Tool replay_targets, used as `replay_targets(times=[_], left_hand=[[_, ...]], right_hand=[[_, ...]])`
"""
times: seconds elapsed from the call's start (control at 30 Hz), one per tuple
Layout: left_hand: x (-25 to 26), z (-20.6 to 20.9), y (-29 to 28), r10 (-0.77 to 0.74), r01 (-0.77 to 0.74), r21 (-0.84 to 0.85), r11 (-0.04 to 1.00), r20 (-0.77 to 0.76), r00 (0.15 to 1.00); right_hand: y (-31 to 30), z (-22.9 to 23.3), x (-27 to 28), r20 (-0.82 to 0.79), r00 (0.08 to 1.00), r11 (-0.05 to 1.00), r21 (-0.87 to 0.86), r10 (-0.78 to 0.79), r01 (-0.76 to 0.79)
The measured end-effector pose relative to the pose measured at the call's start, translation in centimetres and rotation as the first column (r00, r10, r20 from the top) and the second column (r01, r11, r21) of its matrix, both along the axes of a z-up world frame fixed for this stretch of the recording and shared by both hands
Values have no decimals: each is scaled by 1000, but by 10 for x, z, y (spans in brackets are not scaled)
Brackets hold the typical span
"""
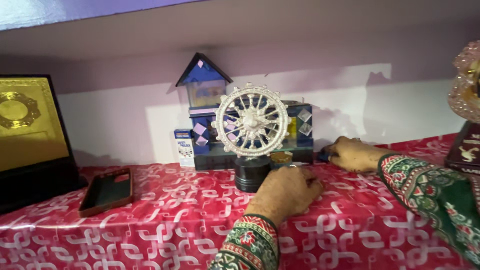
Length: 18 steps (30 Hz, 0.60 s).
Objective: The person wipes down several trophies and a decorative wheel ornament with a blue cloth, including a phone in a case.
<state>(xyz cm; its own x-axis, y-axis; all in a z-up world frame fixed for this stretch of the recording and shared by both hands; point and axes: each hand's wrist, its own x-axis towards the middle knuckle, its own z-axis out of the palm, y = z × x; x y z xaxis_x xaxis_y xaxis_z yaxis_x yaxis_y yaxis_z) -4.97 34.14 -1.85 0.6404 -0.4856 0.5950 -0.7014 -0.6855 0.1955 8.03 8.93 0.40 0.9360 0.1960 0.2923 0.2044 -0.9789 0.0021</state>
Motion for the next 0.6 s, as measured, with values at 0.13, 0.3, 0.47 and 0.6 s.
replay_targets(times=[0.13, 0.3, 0.47, 0.6], left_hand=[[-1, 2, -2, 9, -9, 7, 1000, -27, 1000], [1, 4, -5, 38, -40, -19, 999, -106, 994], [4, 1, -5, 26, -30, -32, 999, -111, 993], [5, -2, -6, 11, -14, -43, 999, -63, 998]], right_hand=[[7, -3, 11, 72, 997, 994, -112, -5, 13], [-1, -12, 19, 120, 985, 989, -91, 124, -113], [11, -6, -3, 63, 985, 986, -53, 161, -158], [22, -1, -46, 85, 989, 987, -112, 121, -111]])
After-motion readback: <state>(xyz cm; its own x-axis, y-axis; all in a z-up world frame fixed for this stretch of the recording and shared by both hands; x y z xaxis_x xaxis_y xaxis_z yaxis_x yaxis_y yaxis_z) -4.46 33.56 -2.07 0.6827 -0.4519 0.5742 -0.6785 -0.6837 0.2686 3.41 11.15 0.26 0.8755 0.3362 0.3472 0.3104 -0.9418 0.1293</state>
